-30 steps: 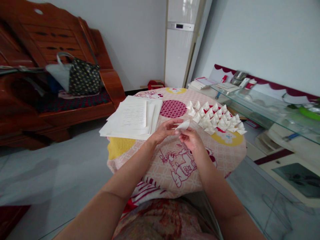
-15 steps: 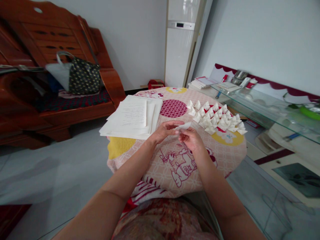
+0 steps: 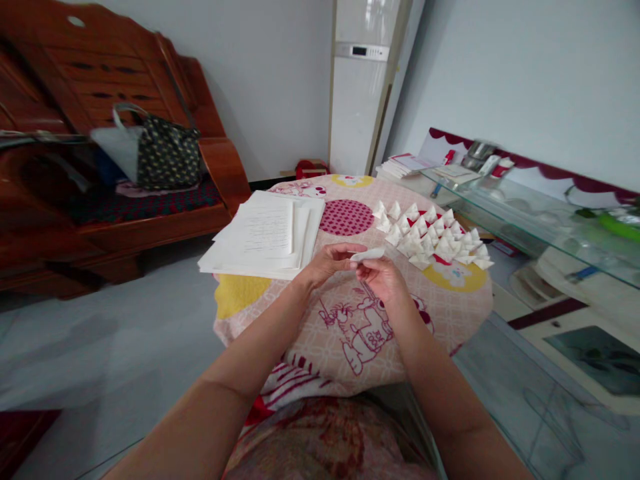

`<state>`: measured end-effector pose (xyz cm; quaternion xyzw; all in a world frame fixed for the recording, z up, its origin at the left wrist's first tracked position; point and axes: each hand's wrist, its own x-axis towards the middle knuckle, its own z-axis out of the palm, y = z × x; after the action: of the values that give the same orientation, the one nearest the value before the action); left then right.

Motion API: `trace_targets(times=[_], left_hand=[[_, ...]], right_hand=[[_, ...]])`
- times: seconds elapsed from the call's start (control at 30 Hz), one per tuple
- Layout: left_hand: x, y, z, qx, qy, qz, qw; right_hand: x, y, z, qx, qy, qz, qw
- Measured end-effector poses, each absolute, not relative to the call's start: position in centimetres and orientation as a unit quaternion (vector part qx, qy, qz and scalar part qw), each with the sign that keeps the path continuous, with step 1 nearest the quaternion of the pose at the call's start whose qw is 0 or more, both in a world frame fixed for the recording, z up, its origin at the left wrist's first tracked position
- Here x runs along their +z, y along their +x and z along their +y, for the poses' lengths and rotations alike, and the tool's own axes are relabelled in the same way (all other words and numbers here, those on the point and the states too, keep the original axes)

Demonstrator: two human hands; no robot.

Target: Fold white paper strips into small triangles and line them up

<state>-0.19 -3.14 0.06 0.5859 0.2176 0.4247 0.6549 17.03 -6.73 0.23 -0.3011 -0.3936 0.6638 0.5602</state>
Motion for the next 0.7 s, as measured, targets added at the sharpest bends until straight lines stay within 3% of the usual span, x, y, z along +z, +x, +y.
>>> trace_targets(times=[0.37, 0.53, 0.7], left_hand=[[0.04, -0.47, -3.04, 0.495, 0.526, 0.314, 0.616], [0.19, -0.22, -3.59, 0.425, 0.522, 0.294, 0.679], [0.12, -0.23, -3.19, 0.431, 0.528, 0.259, 0.684]], right_hand=[[0.62, 17.33, -6.96, 0.513, -0.369, -0.466, 0.619], [0.55, 17.07, -7.09, 0.476, -0.400, -0.538, 0.569], [0.88, 17.27, -7.24, 0.400, -0.435, -0.626, 0.510]])
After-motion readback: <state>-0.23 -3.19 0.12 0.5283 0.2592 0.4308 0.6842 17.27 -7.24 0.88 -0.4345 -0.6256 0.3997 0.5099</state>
